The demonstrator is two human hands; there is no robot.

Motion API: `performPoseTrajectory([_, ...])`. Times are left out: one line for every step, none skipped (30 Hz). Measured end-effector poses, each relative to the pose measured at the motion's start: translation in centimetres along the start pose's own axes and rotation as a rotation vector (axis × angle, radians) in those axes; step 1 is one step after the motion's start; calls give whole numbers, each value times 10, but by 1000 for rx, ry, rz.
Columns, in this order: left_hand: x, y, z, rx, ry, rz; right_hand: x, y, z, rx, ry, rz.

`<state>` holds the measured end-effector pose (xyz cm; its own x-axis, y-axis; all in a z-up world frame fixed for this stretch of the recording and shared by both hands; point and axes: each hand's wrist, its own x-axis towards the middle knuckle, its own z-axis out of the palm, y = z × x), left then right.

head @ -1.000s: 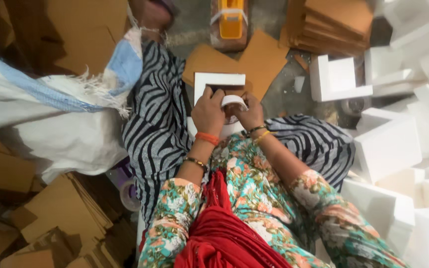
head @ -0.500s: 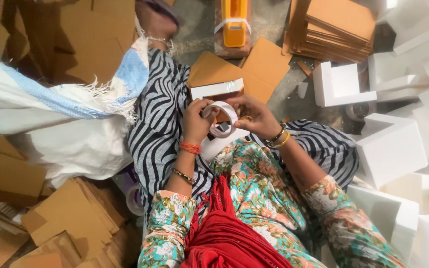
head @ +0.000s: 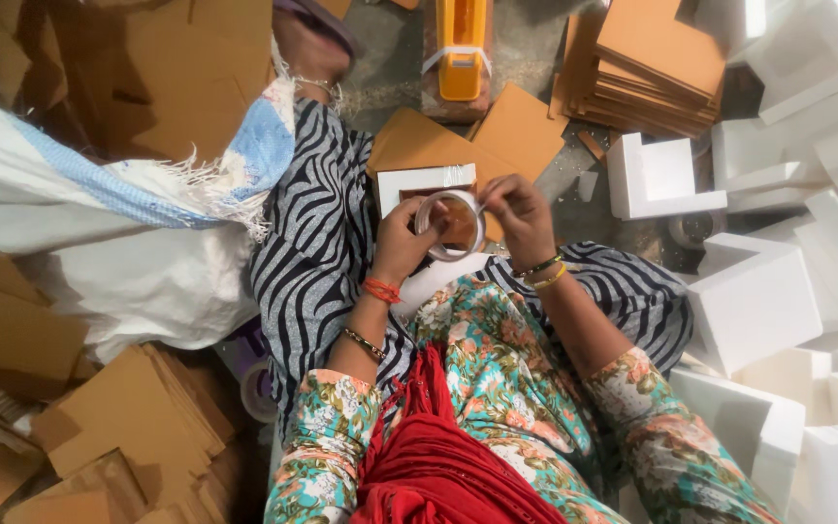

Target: The person assembles small cardboard boxes by inserting white foam inserts and sealing the flaps with clear tape. They repeatedly pick up flat cardboard pieces, fold them into box shapes, insert the foam, and use a tape dispenser to secure the package.

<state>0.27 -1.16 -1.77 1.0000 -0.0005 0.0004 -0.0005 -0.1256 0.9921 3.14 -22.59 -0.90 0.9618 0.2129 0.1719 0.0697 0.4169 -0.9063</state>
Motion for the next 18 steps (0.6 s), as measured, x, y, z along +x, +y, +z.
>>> performPoseTrajectory([-1,-3,3,-41,6,-23,1,0,-1,-19,50,6])
performPoseTrajectory([-1,-5,5,-73,10,-25,2,0,-2,-37,99,12])
performPoseTrajectory([-3,-7,7,-104,12,-29,3,0,-2,-55,151,19])
performPoseTrajectory([-4,-8,8,-135,14,-33,3,-1,-2,-81,154,-19])
performPoseTrajectory([-4,-7,9,-172,38,-68,5,-3,-3,-106,157,-59])
performPoseTrajectory([-5,-6,9,-210,61,-104,6,-5,-3,-131,159,-99])
performPoseTrajectory([-5,-4,9,-248,84,-139,7,-9,-4,-151,145,-146])
performPoseTrajectory([-5,-2,7,-349,95,-198,7,-12,-5,-172,131,-192])
performPoseTrajectory([-4,0,5,-451,108,-257,7,-16,-7,-192,116,-237])
performPoseTrajectory([-3,2,3,-552,121,-316,7,-19,-9,-206,129,-254])
performPoseTrajectory([-2,3,2,-603,127,-337,6,-23,-12,-220,141,-270])
performPoseTrajectory([-2,4,0,-655,133,-357,5,-26,-15,-233,154,-286])
performPoseTrajectory([-1,4,-1,-708,137,-378,4,-27,-18,-244,181,-290])
performPoseTrajectory([-2,3,-2,-758,111,-400,3,-28,-22,-255,208,-295])
performPoseTrajectory([-3,1,-2,-807,84,-423,3,-27,-25,-268,236,-299])
performPoseTrajectory([-3,0,-2,-857,56,-447,2,-26,-29,-274,241,-292])
performPoseTrajectory([-4,-2,-2,-882,57,-477,2,-25,-32,-278,248,-285])
performPoseTrajectory([-4,-4,-3,-908,58,-507,1,-23,-34,-283,254,-279])
